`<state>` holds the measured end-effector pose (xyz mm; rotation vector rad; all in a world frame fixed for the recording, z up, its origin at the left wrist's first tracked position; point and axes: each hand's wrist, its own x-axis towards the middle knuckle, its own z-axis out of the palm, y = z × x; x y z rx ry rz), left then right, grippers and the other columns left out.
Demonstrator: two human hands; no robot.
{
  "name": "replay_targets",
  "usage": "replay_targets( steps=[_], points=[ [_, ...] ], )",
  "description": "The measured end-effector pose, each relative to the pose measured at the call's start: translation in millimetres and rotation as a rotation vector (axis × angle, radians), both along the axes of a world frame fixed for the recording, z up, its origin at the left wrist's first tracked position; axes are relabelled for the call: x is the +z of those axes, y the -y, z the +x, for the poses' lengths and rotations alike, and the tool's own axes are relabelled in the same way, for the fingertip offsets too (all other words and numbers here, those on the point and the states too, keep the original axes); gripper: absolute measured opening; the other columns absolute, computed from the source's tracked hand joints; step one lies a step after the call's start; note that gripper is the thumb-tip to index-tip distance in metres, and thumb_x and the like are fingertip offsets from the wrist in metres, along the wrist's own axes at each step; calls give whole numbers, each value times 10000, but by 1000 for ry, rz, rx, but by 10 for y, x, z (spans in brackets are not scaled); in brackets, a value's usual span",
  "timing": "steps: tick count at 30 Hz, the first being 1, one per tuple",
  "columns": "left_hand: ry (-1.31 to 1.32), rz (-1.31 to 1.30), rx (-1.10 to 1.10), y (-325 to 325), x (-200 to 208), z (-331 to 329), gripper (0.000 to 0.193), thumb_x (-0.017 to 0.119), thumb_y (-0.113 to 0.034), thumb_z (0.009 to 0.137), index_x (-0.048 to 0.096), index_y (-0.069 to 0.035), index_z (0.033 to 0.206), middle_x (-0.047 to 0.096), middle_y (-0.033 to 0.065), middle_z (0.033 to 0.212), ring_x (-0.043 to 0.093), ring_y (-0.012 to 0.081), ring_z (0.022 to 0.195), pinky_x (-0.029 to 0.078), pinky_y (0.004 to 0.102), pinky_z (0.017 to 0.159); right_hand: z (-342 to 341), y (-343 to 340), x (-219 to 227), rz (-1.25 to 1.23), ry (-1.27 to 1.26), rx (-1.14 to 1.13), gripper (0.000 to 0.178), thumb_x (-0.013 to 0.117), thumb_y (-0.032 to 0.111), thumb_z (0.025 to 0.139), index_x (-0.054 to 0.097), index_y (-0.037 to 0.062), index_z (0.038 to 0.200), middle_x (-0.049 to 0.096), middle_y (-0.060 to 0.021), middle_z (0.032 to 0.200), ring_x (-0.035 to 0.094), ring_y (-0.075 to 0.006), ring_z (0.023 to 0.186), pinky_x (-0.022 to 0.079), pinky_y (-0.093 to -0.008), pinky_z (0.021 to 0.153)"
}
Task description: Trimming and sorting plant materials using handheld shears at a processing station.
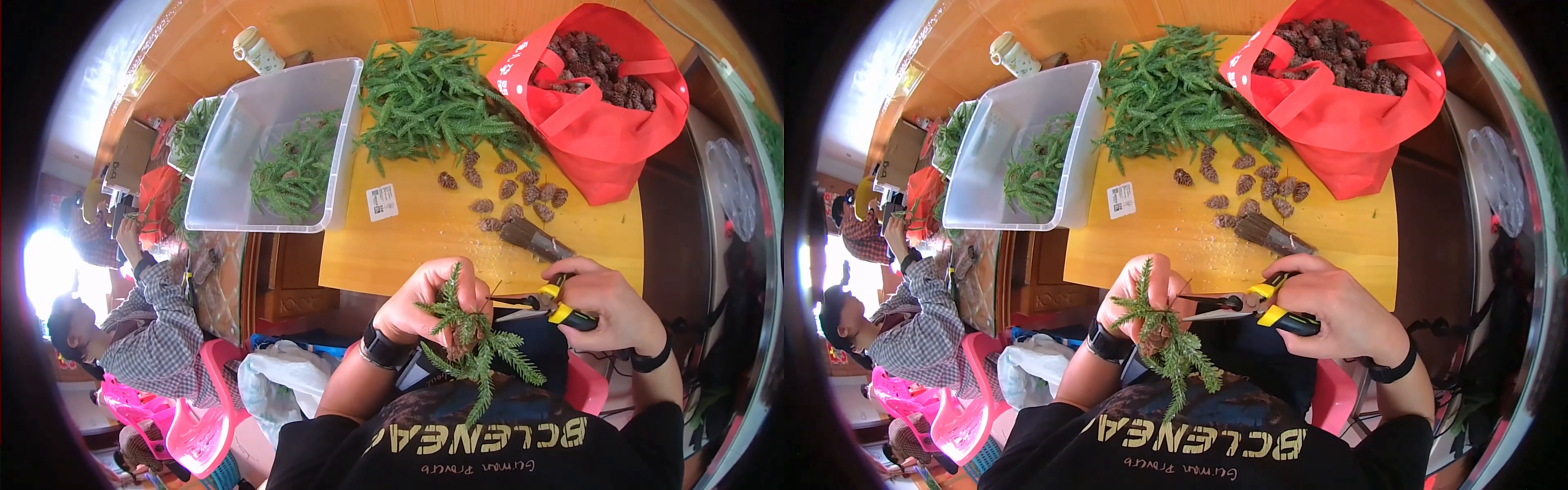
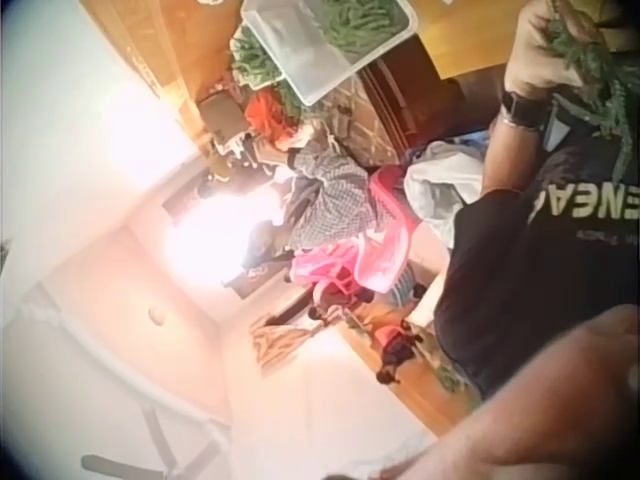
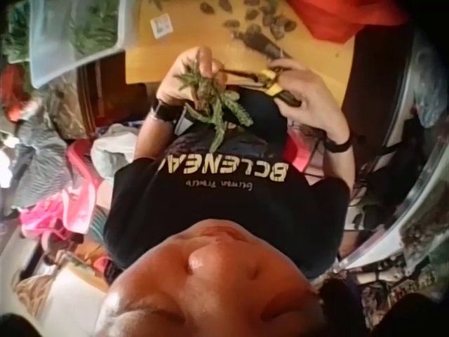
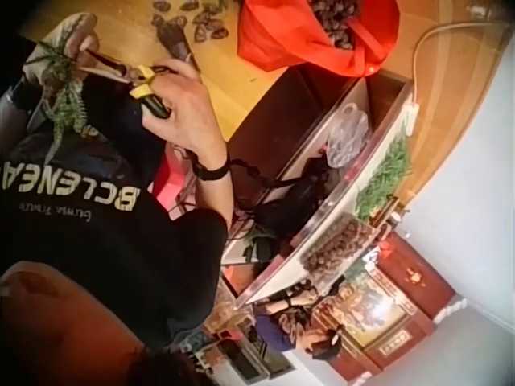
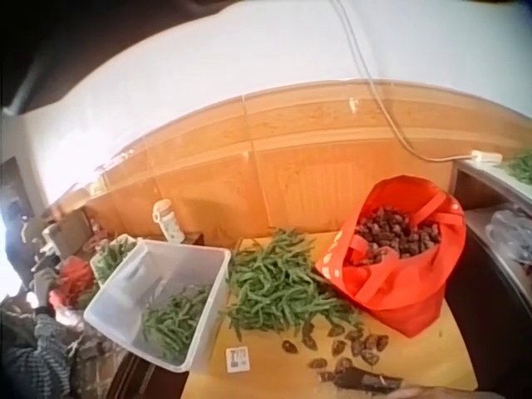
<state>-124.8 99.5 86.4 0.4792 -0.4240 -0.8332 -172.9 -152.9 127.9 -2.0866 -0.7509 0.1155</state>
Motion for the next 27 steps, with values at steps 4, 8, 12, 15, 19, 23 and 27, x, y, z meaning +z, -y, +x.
replay_targets(
  steps=[4, 8, 12, 15, 19, 23, 27],
  points=[
    [-2, 38, -14, -19, 19, 32, 403, 833, -142, 605, 507, -25, 811, 556, 171, 654, 529, 243, 555, 393, 329, 478, 43, -10, 25, 3, 10, 39, 164, 698, 80, 625, 556, 35, 695, 544, -75, 703, 580, -315, 936, 478, -363, 740],
    [-3, 125, -8, -20, 48, 53, 415, 842, -151, 593, 505, -26, 801, 557, 160, 649, 527, 239, 547, 387, 329, 470, 93, 0, 65, -38, 56, 73, 160, 715, 81, 627, 581, 43, 706, 552, -63, 699, 585, -293, 926, 483, -353, 725],
    [24, 69, -51, -54, -32, 81, 407, 834, -144, 589, 513, -27, 811, 575, 128, 735, 542, 198, 645, 410, 295, 570, 123, -1, 72, -23, 45, 57, 154, 719, 83, 626, 597, 45, 711, 561, -60, 703, 592, -280, 906, 486, -342, 716],
    [34, 36, -136, -97, -47, 121, 395, 820, -130, 593, 524, -28, 834, 597, 119, 841, 556, 161, 758, 429, 260, 678, 136, 6, 55, -30, 52, 76, 146, 719, 76, 623, 601, 42, 702, 575, -58, 716, 597, -275, 884, 487, -334, 708],
    [82, 100, -102, -127, -54, 164, 391, 817, -126, 596, 544, -16, 855, 600, 133, 895, 563, 161, 786, 438, 255, 701, 112, 14, 22, -29, 76, 41, 158, 728, 81, 608, 596, 38, 684, 594, -102, 760, 606, -278, 834, 488, -331, 681],
    [82, 146, -81, -157, 13, 175, 393, 814, -111, 595, 562, -4, 876, 598, 136, 938, 572, 161, 813, 445, 256, 732, 55, 22, -47, 19, 80, -36, 185, 740, 98, 591, 593, 31, 681, 599, -155, 797, 613, -286, 774, 490, -325, 641],
    [269, 298, 76, -125, 171, 187, 347, 823, -59, 595, 559, -22, 817, 610, 168, 769, 599, 239, 685, 466, 312, 605, 1, 22, -72, 21, 43, -78, 179, 733, 85, 585, 591, 24, 674, 600, -156, 778, 615, -296, 744, 490, -325, 621]
  ],
)
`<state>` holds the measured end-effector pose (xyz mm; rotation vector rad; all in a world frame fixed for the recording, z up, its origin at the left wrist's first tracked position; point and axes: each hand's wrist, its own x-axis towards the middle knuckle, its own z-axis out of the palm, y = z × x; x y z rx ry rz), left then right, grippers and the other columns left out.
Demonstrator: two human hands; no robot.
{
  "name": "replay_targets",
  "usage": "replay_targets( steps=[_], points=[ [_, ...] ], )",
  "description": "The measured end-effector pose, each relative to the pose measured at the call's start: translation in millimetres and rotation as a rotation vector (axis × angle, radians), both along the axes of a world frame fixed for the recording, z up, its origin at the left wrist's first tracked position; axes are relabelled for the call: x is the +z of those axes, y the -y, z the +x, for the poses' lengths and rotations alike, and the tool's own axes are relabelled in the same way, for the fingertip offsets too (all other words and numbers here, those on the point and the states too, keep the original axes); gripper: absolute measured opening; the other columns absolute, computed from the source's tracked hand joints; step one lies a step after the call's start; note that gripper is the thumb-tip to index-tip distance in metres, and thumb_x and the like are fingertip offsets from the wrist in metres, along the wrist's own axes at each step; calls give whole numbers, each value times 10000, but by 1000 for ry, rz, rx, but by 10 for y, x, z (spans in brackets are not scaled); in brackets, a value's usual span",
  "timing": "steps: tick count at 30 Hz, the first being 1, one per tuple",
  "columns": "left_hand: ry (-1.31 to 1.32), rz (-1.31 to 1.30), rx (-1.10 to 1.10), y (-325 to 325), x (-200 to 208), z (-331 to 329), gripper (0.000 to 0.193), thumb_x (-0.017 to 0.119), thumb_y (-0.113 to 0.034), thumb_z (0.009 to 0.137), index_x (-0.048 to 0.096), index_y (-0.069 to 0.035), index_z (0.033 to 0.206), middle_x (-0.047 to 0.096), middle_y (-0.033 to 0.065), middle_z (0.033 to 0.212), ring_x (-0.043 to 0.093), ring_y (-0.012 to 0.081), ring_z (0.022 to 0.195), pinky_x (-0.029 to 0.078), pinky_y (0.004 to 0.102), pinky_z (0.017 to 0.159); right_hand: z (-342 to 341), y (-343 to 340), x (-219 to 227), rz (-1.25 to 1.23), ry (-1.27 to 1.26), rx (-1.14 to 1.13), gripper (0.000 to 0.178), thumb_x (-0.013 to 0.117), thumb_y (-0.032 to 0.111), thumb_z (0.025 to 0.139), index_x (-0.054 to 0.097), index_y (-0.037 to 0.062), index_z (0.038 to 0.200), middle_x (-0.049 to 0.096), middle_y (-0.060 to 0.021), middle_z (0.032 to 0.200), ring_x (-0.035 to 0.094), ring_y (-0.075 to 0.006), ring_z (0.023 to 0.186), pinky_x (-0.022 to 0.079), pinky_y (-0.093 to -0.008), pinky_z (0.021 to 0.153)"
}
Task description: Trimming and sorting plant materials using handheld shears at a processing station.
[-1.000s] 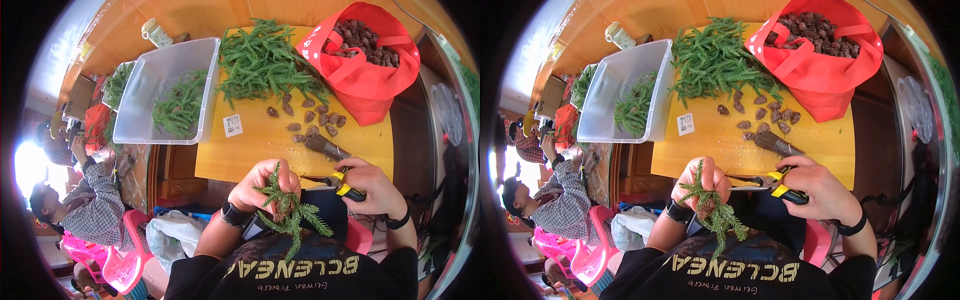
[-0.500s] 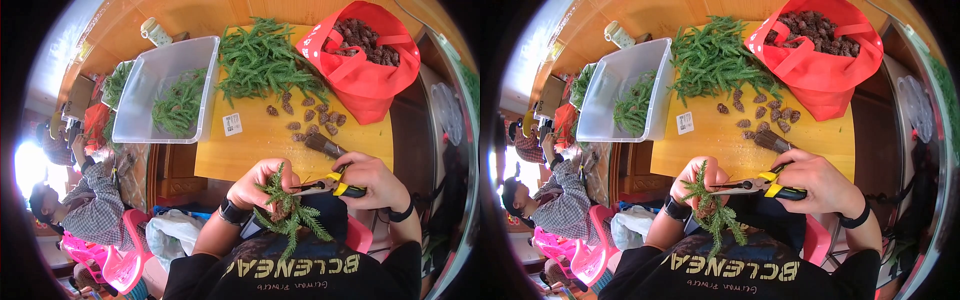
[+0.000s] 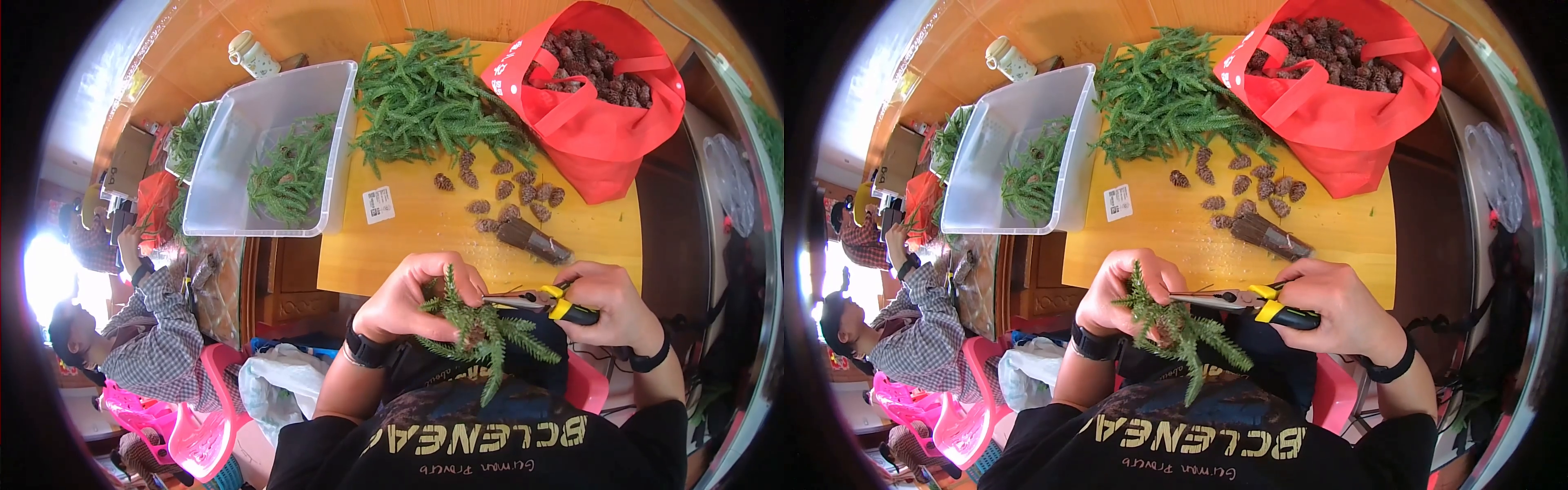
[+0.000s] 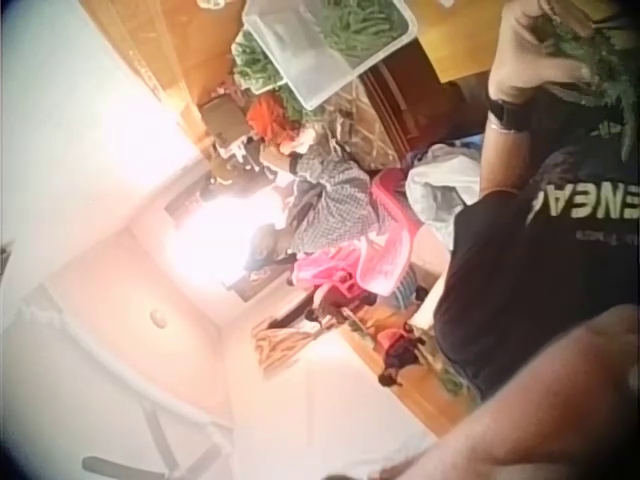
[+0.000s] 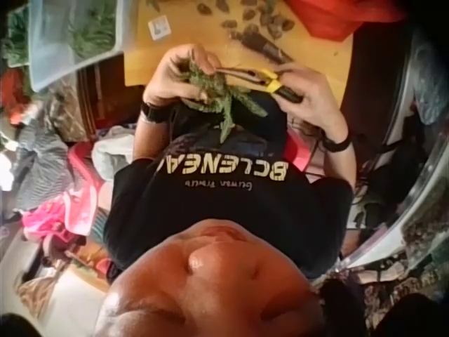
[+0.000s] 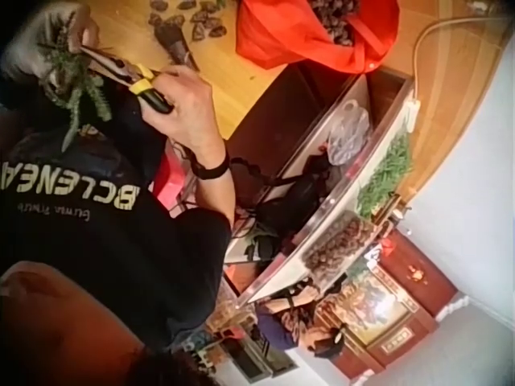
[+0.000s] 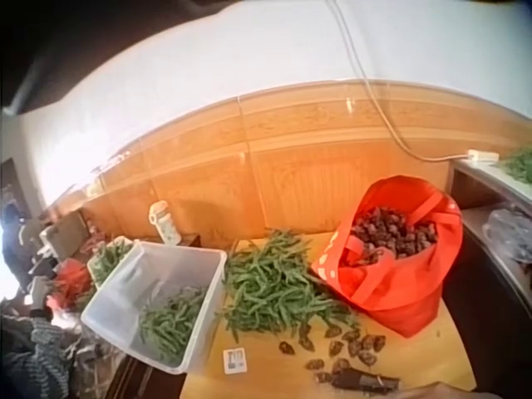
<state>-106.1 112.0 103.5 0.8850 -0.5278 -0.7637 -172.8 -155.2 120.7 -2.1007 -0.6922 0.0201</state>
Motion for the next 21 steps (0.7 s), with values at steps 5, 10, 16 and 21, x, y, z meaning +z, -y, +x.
replay_targets(
  steps=[5, 10, 16, 21],
  points=[
    [531, 185, 125, -13, 150, 34, 284, 796, -66, 636, 605, -12, 839, 622, 177, 850, 620, 240, 768, 482, 314, 662, -72, 0, -21, 19, -44, -63, 167, 719, 69, 570, 587, 10, 652, 594, -158, 695, 618, -313, 721, 489, -331, 602],
    [891, 277, 169, 14, 262, 22, 305, 775, -67, 647, 579, -5, 873, 617, 164, 872, 621, 250, 793, 482, 310, 686, -97, 0, -39, 25, -2, -111, 159, 700, 72, 555, 585, 14, 648, 588, -148, 672, 617, -319, 727, 491, -341, 608],
    [410, 313, 240, 100, 215, -154, 447, 786, -97, 653, 494, 0, 977, 616, 98, 877, 598, 186, 814, 473, 285, 711, -75, 13, 19, -25, 102, -128, 148, 678, 61, 543, 560, 25, 624, 563, -108, 629, 618, -310, 763, 495, -352, 613],
    [345, 538, 168, 127, 315, -150, 325, 775, -32, 645, 538, 0, 864, 600, 60, 832, 578, 142, 808, 458, 257, 713, -112, 35, -35, -49, 142, -171, 149, 675, 52, 542, 550, 25, 619, 554, -102, 619, 617, -311, 771, 497, -353, 622]
  ],
)
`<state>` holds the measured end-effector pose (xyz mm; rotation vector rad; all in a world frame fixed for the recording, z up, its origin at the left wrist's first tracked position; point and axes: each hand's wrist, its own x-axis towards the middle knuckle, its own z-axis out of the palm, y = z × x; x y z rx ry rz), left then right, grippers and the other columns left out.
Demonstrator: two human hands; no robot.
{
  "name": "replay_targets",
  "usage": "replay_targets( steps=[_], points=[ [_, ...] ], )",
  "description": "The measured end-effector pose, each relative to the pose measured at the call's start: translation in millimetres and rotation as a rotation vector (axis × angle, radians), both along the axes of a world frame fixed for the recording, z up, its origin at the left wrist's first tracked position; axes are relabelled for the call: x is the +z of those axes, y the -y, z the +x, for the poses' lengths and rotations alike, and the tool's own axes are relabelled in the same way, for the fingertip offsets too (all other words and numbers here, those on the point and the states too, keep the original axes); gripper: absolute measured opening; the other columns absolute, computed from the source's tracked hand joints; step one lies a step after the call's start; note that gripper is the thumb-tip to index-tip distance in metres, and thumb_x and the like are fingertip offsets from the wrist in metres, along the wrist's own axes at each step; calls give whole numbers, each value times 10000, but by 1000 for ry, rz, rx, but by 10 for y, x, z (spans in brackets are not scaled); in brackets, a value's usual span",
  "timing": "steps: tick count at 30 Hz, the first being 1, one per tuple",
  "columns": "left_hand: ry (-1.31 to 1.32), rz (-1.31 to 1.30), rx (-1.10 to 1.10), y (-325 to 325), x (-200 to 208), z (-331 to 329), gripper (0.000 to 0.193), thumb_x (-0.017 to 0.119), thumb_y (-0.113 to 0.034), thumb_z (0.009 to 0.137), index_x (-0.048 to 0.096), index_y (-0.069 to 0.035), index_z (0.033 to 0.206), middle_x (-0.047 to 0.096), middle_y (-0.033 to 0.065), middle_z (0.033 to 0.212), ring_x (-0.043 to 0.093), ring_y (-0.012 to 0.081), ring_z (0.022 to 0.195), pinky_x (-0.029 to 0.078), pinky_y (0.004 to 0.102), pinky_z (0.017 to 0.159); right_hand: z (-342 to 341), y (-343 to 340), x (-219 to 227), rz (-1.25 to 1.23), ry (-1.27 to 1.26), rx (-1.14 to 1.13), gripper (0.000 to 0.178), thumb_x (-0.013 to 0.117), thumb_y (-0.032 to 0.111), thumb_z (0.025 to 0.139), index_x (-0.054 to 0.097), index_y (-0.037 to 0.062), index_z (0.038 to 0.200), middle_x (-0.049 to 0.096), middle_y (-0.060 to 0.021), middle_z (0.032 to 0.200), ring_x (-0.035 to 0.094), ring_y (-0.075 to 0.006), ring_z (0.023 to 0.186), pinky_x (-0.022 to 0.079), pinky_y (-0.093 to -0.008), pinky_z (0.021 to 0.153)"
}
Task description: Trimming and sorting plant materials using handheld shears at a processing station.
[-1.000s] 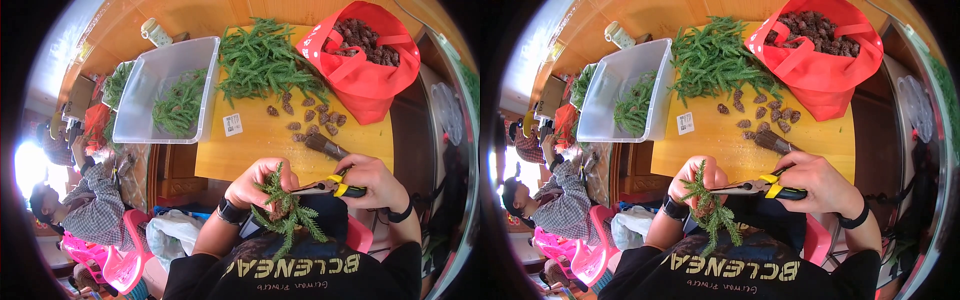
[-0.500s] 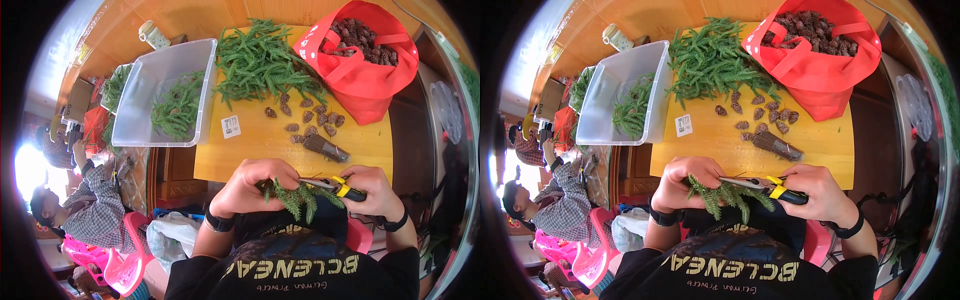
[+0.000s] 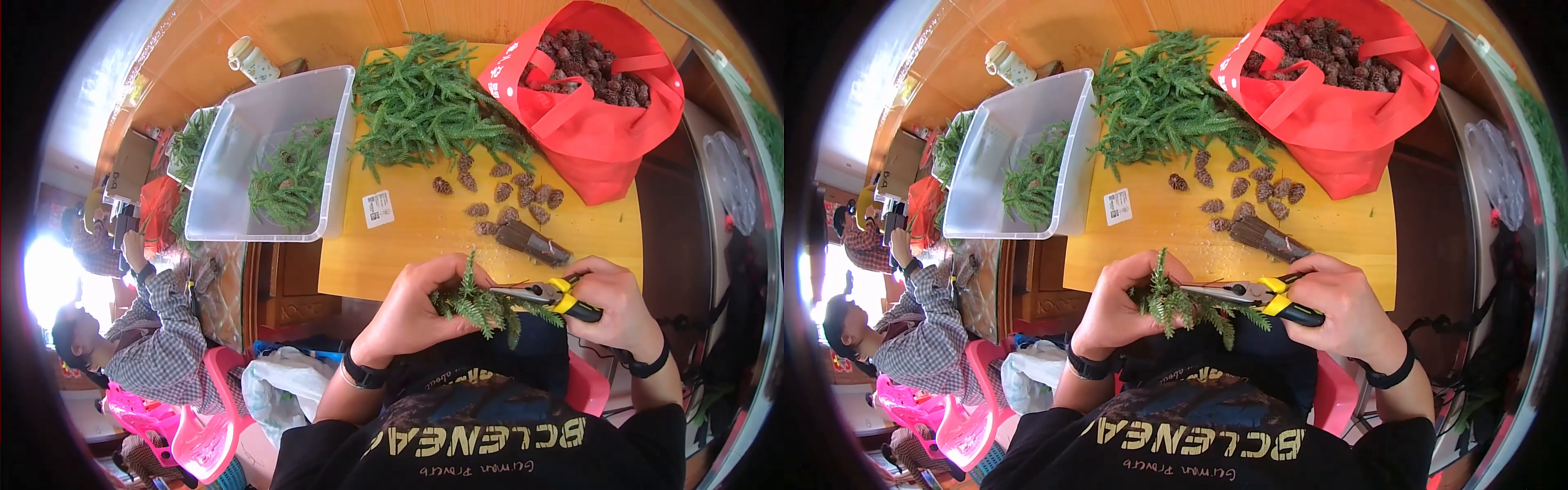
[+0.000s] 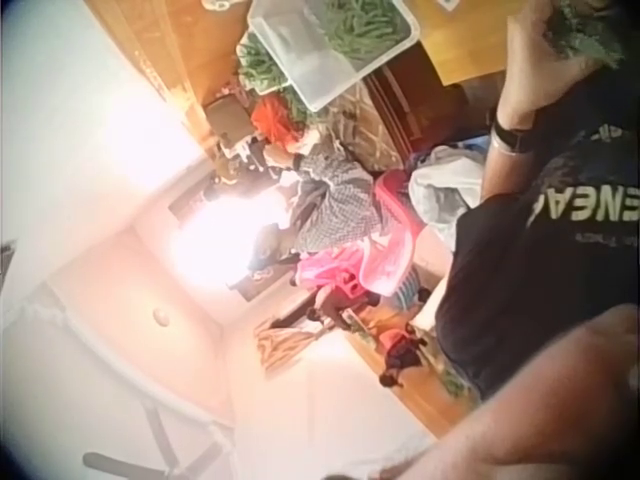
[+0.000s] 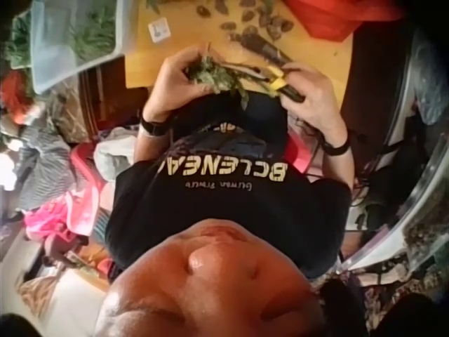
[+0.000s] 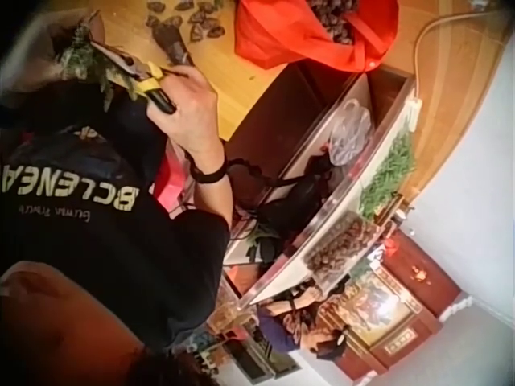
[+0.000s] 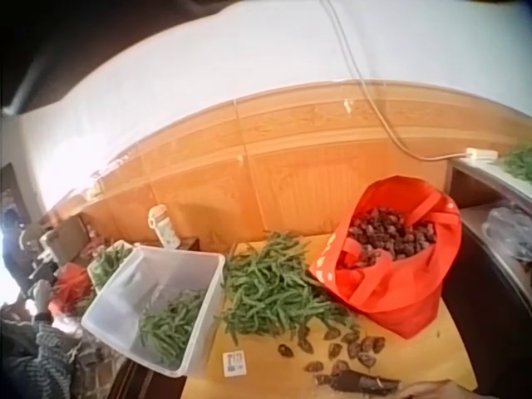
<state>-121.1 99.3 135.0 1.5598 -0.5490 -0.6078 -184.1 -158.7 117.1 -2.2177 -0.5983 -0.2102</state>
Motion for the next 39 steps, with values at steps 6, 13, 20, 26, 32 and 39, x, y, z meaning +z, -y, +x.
replay_targets(
  steps=[6, 13, 20, 26, 32, 39],
  points=[
    [471, -3, 130, 42, -64, -20, 261, 710, 26, 623, 577, -37, 839, 594, 73, 829, 592, 221, 752, 461, 284, 689, -13, -34, 1, 17, 8, -9, 166, 684, 44, 547, 536, 13, 616, 537, -104, 606, 614, -324, 752, 499, -356, 631],
    [670, 25, 229, 124, -33, -41, 262, 722, 32, 595, 581, -33, 807, 545, 73, 752, 562, 233, 688, 448, 294, 604, -39, -97, -19, 51, 5, -41, 182, 693, 33, 567, 520, 1, 614, 509, -109, 592, 611, -339, 719, 501, -365, 643],
    [707, 141, 267, 111, 25, -67, 248, 713, 48, 557, 577, -32, 749, 579, 71, 754, 579, 206, 687, 454, 265, 599, -74, -100, -14, 80, -60, -53, 184, 697, 44, 574, 525, -1, 621, 512, -113, 605, 614, -340, 783, 496, -371, 695],
    [597, 99, 187, 75, 37, -17, 218, 695, 46, 570, 590, -32, 745, 571, 61, 748, 568, 200, 671, 428, 253, 576, -29, -14, 127, 69, -137, 28, 173, 691, 76, 581, 541, 8, 636, 532, -108, 617, 607, -334, 849, 482, -376, 730],
    [624, 153, 178, 68, 75, -39, 216, 689, 39, 560, 577, -36, 729, 561, 58, 744, 550, 191, 651, 417, 253, 567, -28, -10, 174, -48, -118, 2, 163, 697, 60, 578, 565, 11, 662, 557, -109, 641, 610, -331, 805, 493, -371, 677],
    [589, 165, 242, 84, 42, -51, 229, 673, 39, 526, 559, -29, 712, 537, 63, 718, 532, 193, 631, 413, 259, 560, -110, -122, 84, -91, 36, -121, 149, 687, 16, 583, 558, 4, 655, 552, -115, 626, 609, -327, 766, 496, -360, 646]
  ],
)
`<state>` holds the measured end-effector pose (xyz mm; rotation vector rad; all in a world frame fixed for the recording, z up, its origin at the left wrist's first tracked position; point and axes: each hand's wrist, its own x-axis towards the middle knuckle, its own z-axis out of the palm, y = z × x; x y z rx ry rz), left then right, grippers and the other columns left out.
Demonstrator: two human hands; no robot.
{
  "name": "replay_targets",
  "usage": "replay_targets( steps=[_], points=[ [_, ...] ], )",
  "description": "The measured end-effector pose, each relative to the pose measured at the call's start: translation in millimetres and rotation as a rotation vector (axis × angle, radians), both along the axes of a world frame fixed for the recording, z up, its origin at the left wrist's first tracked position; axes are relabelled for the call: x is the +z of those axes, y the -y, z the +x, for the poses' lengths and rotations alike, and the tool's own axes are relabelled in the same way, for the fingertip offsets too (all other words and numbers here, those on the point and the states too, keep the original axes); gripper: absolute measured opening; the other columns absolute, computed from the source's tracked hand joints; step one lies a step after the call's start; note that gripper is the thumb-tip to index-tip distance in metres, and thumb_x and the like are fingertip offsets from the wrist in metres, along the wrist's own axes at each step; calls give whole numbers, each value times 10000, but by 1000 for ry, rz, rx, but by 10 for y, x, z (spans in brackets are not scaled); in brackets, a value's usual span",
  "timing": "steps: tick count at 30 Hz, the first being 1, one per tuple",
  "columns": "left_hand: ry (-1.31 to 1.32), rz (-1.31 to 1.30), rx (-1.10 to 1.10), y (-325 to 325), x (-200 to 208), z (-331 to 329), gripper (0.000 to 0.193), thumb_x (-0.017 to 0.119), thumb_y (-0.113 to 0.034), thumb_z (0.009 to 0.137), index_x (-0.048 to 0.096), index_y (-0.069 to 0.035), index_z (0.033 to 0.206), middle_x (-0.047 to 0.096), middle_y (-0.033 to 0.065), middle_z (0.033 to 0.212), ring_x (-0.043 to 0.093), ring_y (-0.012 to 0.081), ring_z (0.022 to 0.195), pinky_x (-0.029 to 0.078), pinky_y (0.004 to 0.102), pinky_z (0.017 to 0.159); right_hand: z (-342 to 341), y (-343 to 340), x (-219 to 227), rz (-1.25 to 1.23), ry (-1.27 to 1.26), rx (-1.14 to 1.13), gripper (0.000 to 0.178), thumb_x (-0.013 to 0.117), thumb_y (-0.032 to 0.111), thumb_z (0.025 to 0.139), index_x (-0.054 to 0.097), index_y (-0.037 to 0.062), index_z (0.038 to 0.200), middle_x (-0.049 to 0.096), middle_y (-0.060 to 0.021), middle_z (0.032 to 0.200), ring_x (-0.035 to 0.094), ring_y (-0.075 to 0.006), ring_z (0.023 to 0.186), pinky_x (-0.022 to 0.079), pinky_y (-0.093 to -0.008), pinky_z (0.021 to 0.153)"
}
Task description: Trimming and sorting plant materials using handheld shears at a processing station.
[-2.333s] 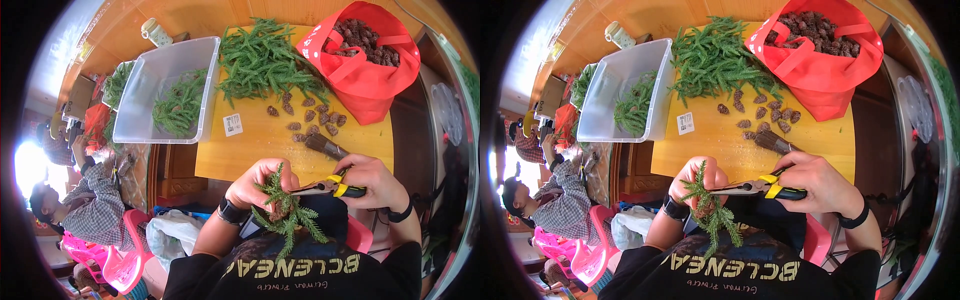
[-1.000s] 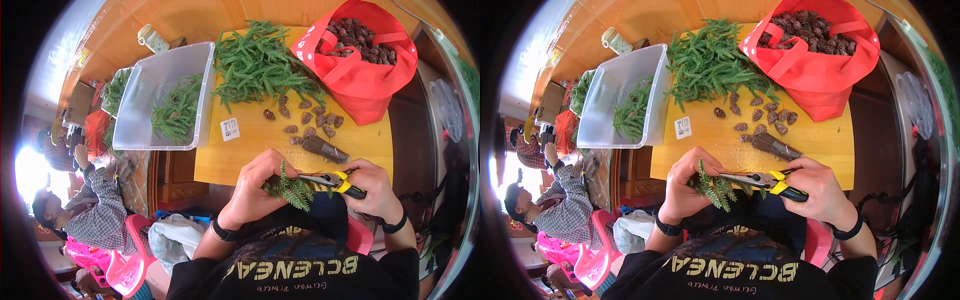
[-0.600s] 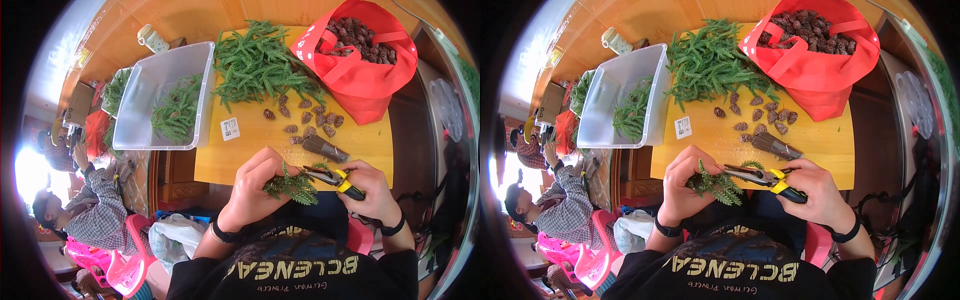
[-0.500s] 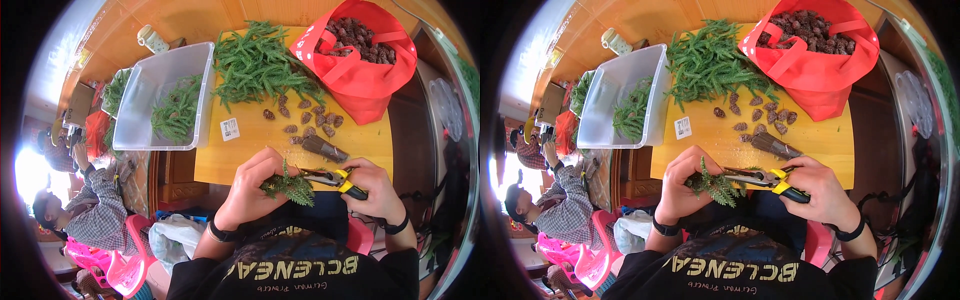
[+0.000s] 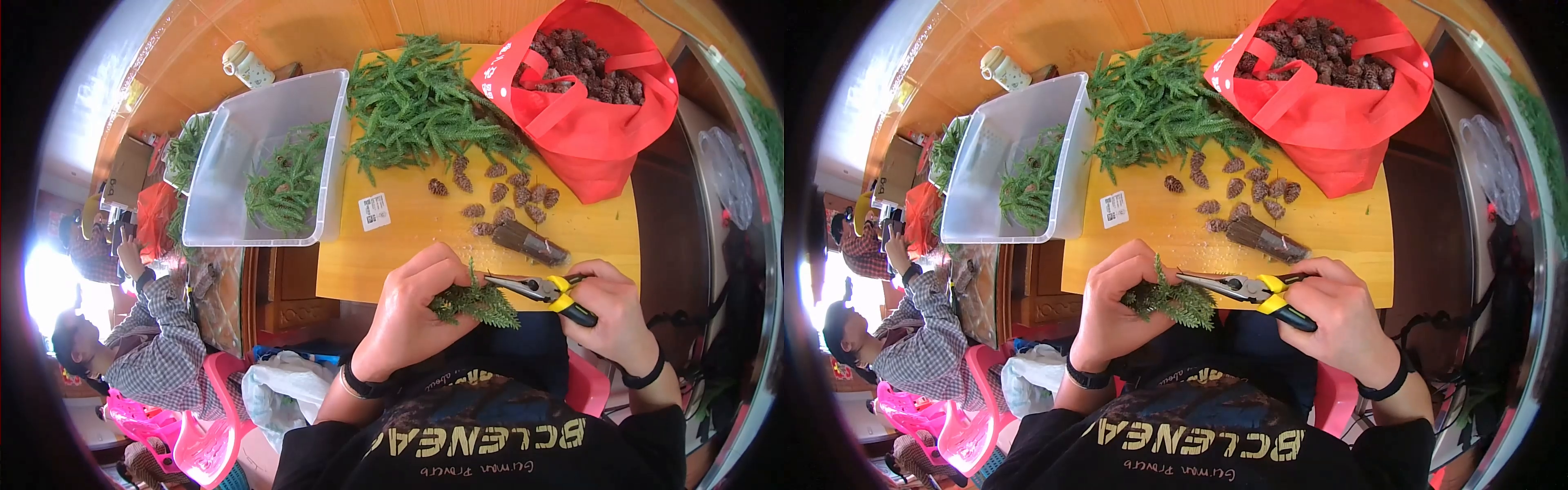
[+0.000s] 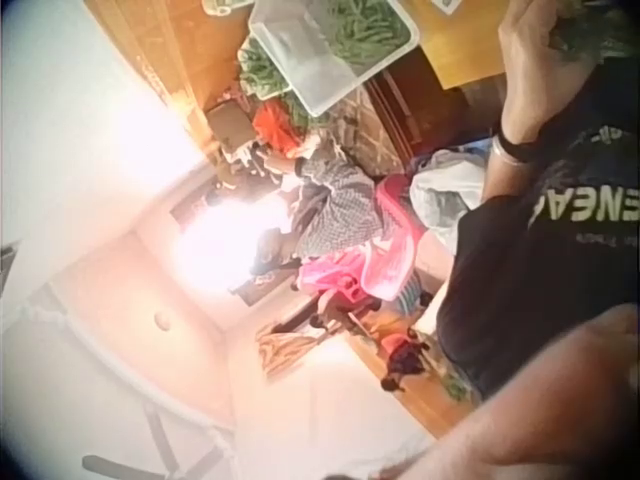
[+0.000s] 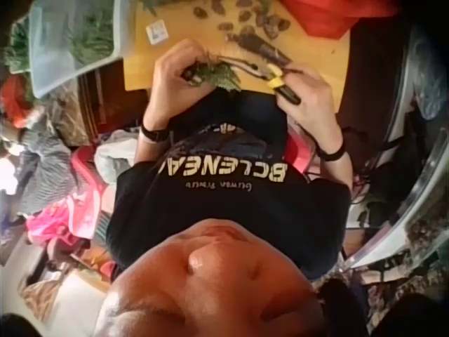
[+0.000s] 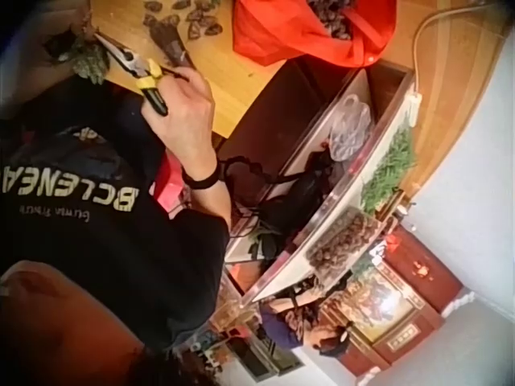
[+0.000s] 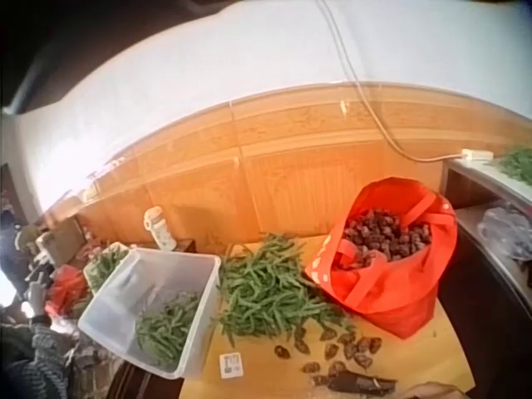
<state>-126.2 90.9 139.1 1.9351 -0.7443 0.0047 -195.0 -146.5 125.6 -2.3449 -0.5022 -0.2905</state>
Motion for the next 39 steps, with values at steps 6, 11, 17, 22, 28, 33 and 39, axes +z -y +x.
replay_targets(
  steps=[6, 11, 17, 22, 28, 33, 39],
  points=[
    [253, 82, 95, 40, -33, -49, 269, 702, 37, 524, 604, -20, 768, 543, 71, 709, 538, 226, 620, 434, 278, 560, -110, -165, -74, 51, 36, -84, 143, 680, 12, 599, 554, -4, 664, 558, -131, 655, 599, -329, 695, 491, -353, 624],
    [577, 158, 148, 122, -64, -54, 301, 722, 36, 529, 634, -29, 808, 560, 78, 727, 558, 240, 628, 454, 292, 554, -211, -272, 17, 178, -385, -218, 155, 687, 60, 649, 548, -1, 684, 556, -121, 653, 585, -309, 677, 476, -321, 604],
    [331, -4, 102, 40, -9, 23, 281, 733, 28, 548, 647, -38, 807, 571, 63, 729, 565, 210, 642, 448, 280, 574, -155, -157, 33, 290, -224, -65, 150, 672, 66, 624, 555, -8, 683, 557, -122, 682, 588, -327, 879, 463, -362, 723],
    [-148, -185, -132, -114, -82, 140, 226, 730, 10, 574, 636, -10, 778, 571, 55, 732, 542, 160, 672, 406, 252, 610, -38, 42, 177, 166, -197, 42, 190, 680, 106, 599, 547, 1, 685, 529, -111, 674, 559, -363, 945, 451, -394, 763],
    [-520, -465, -368, -180, -233, 178, 248, 694, 5, 615, 628, -1, 854, 588, 52, 826, 552, 142, 785, 422, 253, 713, 85, 194, 116, 232, -219, 213, 184, 679, 124, 612, 555, 8, 683, 547, -101, 687, 559, -359, 951, 444, -391, 799],
    [-727, -631, -451, -149, -283, 144, 220, 713, -30, 647, 616, 1, 843, 585, 58, 843, 552, 147, 784, 423, 266, 723, 156, 136, 14, 210, -215, 214, 174, 684, 112, 621, 558, 9, 683, 559, -99, 699, 555, -360, 976, 431, -400, 836],
    [-837, -756, -478, -107, -353, 103, 220, 717, -40, 660, 611, -8, 850, 570, 50, 829, 523, 135, 774, 408, 258, 694, 209, 11, -39, 223, -176, 251, 161, 693, 105, 621, 572, 18, 683, 566, -99, 704, 560, -349, 973, 439, -400, 826]
  ],
)
